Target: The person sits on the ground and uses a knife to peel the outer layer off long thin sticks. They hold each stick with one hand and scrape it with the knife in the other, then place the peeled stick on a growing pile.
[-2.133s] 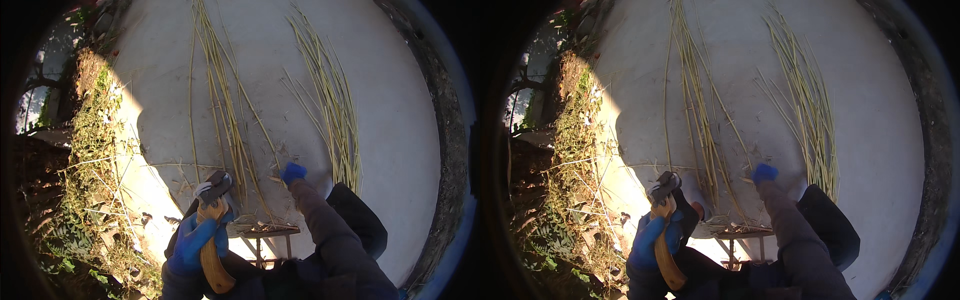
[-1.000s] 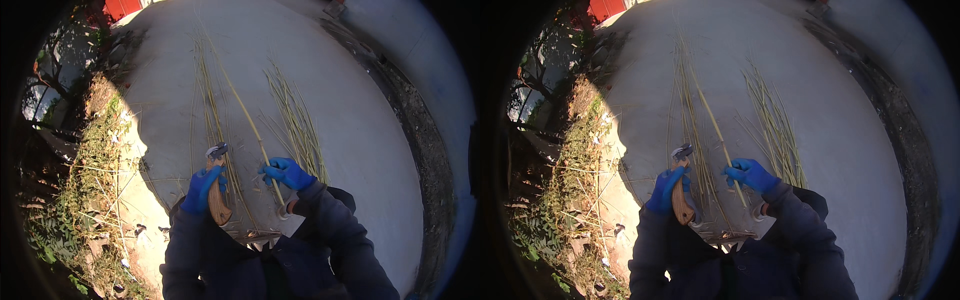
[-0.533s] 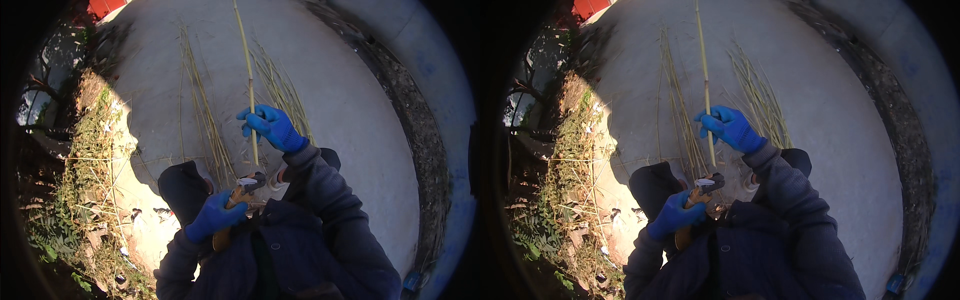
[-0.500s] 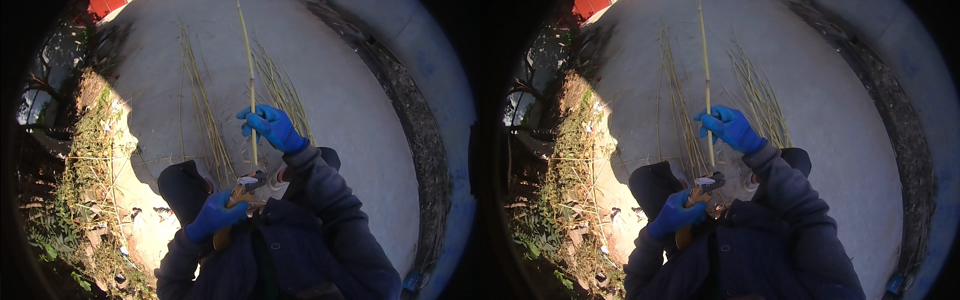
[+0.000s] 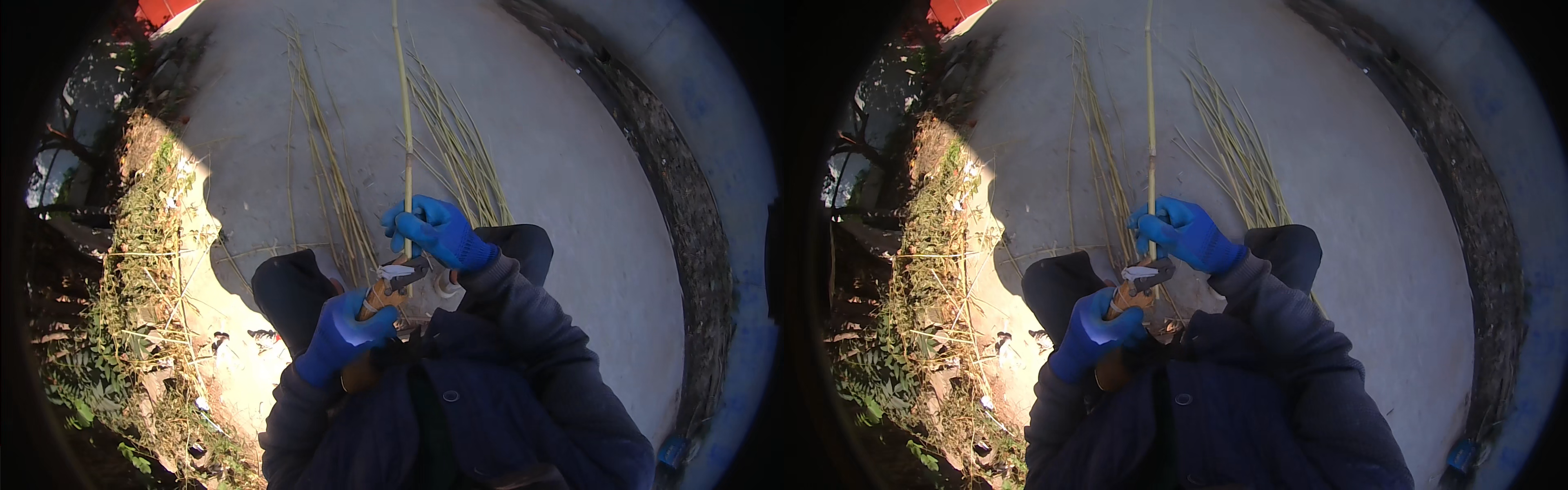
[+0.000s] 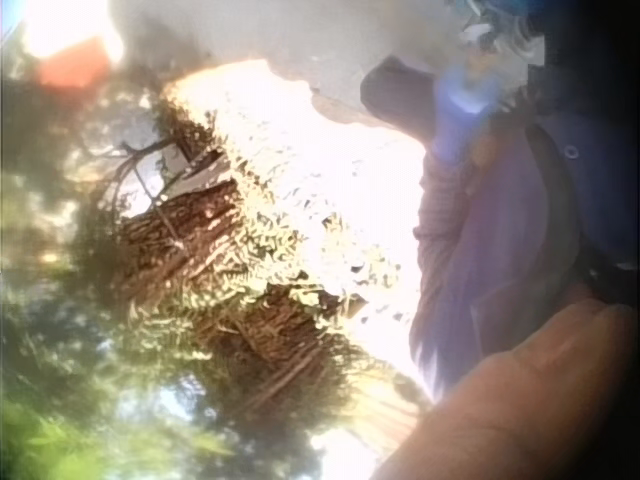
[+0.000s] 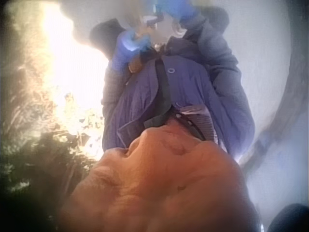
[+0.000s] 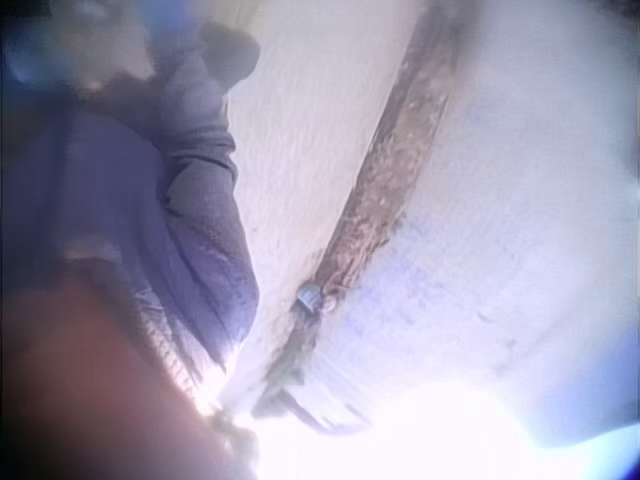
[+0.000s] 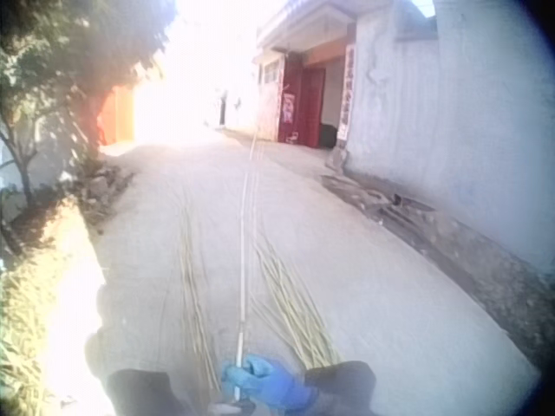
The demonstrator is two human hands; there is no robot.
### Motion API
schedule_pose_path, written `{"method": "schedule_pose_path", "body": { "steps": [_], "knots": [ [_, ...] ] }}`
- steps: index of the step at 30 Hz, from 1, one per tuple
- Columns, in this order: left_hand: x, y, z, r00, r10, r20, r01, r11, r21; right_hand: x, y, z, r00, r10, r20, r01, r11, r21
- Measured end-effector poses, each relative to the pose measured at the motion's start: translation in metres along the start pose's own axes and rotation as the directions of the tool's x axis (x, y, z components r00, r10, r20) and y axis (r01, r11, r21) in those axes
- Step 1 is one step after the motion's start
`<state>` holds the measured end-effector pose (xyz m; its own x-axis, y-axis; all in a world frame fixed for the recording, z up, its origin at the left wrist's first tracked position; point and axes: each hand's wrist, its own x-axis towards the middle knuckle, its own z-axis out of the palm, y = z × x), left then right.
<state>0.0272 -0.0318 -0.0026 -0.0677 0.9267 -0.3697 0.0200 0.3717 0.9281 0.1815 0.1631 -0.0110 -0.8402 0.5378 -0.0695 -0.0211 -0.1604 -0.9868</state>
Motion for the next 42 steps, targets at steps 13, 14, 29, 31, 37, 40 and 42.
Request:
{"method": "schedule_pose_path", "body": {
  "steps": [13, 14, 29, 31, 37, 40, 42],
  "knots": [
    [-0.011, -0.027, 0.007, 0.98, 0.196, 0.025, -0.186, 0.873, 0.451, 0.047, -0.05, -0.049, 0.961, -0.223, -0.163, 0.245, 0.961, 0.13],
    [-0.01, -0.023, 0.006, 0.982, 0.191, -0.003, -0.176, 0.912, 0.37, 0.053, -0.054, -0.048, 0.956, -0.19, -0.222, 0.2, 0.98, 0.022],
    [0.078, 0.044, -0.014, 0.982, 0.152, -0.109, -0.155, 0.988, -0.014, -0.039, 0.04, 0.027, 0.969, -0.078, -0.233, 0.071, 0.997, -0.037],
    [0.087, 0.047, -0.011, 0.985, 0.147, -0.091, -0.152, 0.987, -0.044, -0.047, 0.051, 0.034, 0.965, -0.028, -0.262, 0.004, 0.996, -0.093],
    [0.088, 0.038, 0.012, 0.993, 0.04, -0.11, -0.06, 0.981, -0.185, -0.037, 0.054, 0.012, 0.904, -0.317, -0.286, 0.101, 0.809, -0.579],
    [0.09, 0.023, 0.016, 0.994, -0.007, -0.112, -0.022, 0.964, -0.263, -0.048, 0.054, 0.01, 0.848, -0.528, -0.048, 0.253, 0.482, -0.839],
    [0.108, 0.021, -0.004, 0.954, 0.029, -0.298, -0.141, 0.922, -0.36, -0.071, 0.056, 0.006, 0.842, -0.528, 0.114, 0.283, 0.253, -0.925]
  ]
}}
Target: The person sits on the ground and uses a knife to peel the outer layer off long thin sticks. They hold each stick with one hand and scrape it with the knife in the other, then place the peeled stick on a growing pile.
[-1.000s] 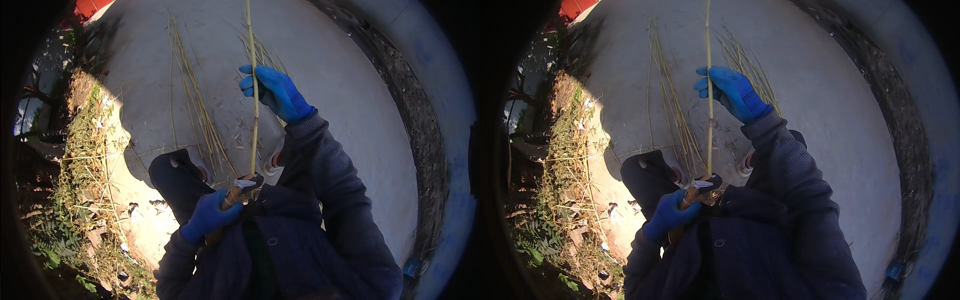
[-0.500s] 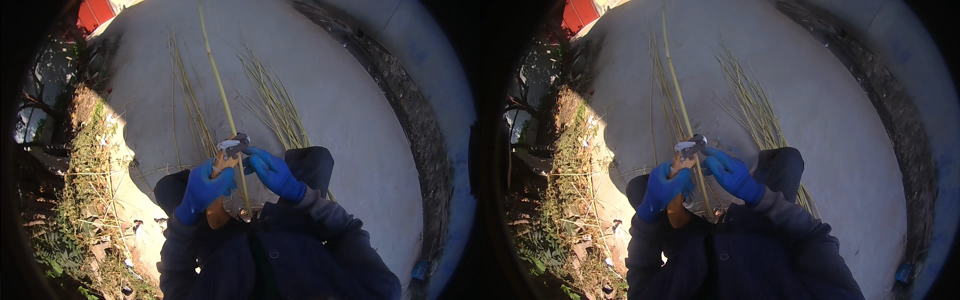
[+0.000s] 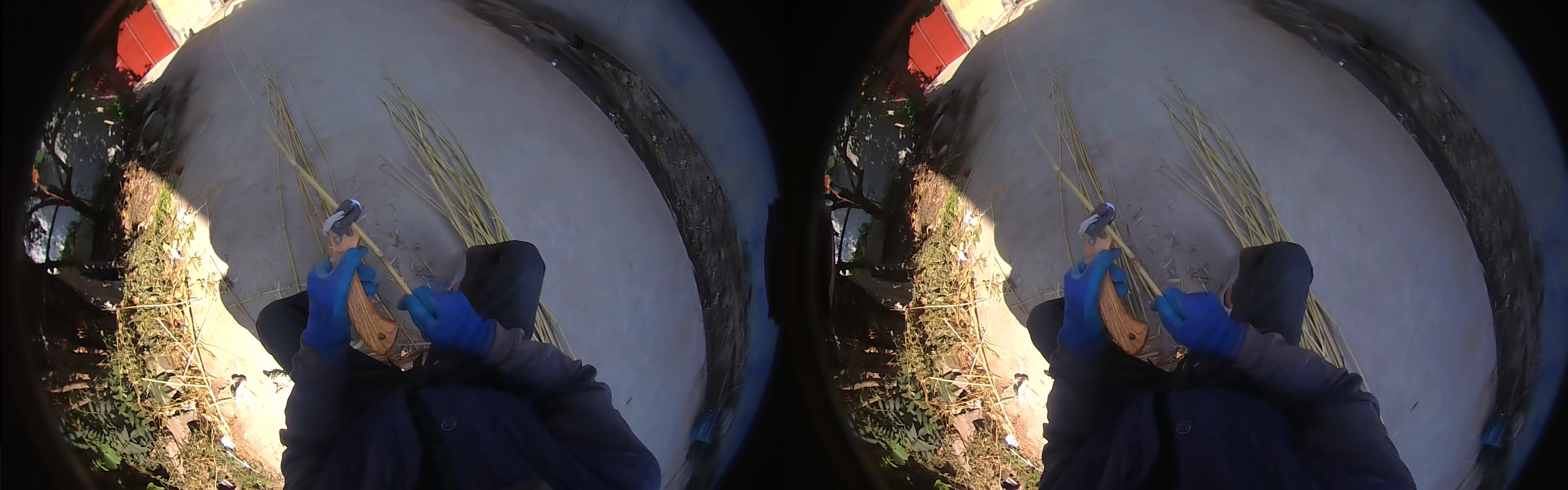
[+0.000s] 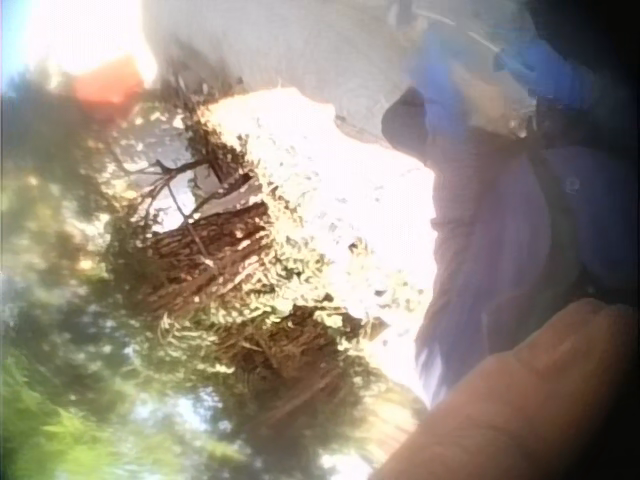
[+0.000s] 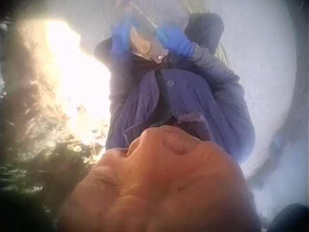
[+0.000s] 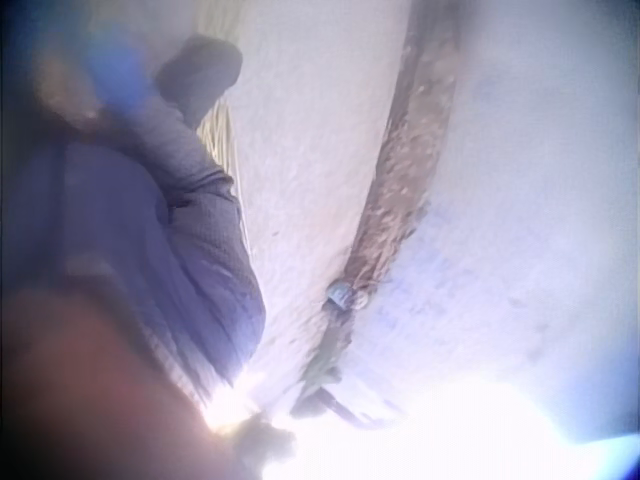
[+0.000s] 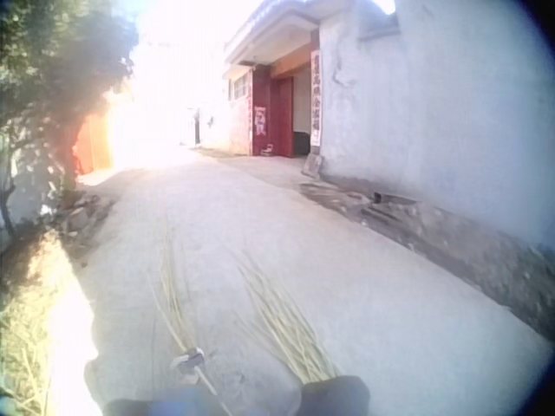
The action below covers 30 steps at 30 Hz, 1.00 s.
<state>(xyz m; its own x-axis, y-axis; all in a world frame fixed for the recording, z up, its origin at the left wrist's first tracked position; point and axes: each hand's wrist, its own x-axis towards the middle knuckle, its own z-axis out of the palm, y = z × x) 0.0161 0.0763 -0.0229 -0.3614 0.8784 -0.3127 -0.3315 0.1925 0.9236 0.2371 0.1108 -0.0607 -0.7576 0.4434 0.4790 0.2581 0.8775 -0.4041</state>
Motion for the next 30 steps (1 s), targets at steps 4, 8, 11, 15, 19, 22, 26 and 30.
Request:
{"method": "schedule_pose_path", "body": {
  "steps": [4, 8, 11, 15, 19, 22, 26, 30],
  "knots": [
    [0.077, 0.05, -0.073, 0.958, 0.237, -0.16, -0.238, 0.971, 0.009, -0.087, -0.01, -0.059, 0.974, 0.048, 0.22, -0.086, 0.982, 0.169],
    [0.117, 0.065, -0.101, 0.957, 0.279, -0.084, -0.283, 0.959, -0.033, -0.162, -0.014, -0.139, 0.875, 0.32, 0.364, -0.368, 0.927, 0.068],
    [0.11, 0.041, -0.063, 0.964, 0.255, 0.07, -0.252, 0.967, -0.045, -0.157, -0.012, -0.157, 0.719, 0.46, 0.521, -0.575, 0.814, 0.076],
    [0.071, 0.008, 0.008, 0.984, 0.09, 0.151, -0.088, 0.996, -0.017, -0.089, 0.0, -0.135, 0.652, 0.548, 0.524, -0.753, 0.547, 0.365],
    [0.032, -0.017, 0.049, 0.987, 0.006, 0.159, 0.001, 0.999, -0.04, -0.025, 0.025, -0.089, 0.638, 0.558, 0.531, -0.765, 0.538, 0.355],
    [0.029, -0.025, 0.038, 0.984, -0.074, 0.162, 0.073, 0.997, 0.013, -0.028, 0.031, -0.065, 0.792, 0.457, 0.404, -0.599, 0.709, 0.372],
    [0.068, -0.015, -0.016, 0.998, 0.066, -0.012, -0.066, 0.996, -0.055, -0.09, 0.013, -0.08, 0.847, 0.33, 0.416, -0.473, 0.825, 0.308],
    [0.119, 0.023, -0.077, 0.989, 0.142, 0.032, -0.144, 0.986, 0.082, -0.165, -0.006, -0.142, 0.82, 0.337, 0.464, -0.452, 0.878, 0.161]
  ]
}}
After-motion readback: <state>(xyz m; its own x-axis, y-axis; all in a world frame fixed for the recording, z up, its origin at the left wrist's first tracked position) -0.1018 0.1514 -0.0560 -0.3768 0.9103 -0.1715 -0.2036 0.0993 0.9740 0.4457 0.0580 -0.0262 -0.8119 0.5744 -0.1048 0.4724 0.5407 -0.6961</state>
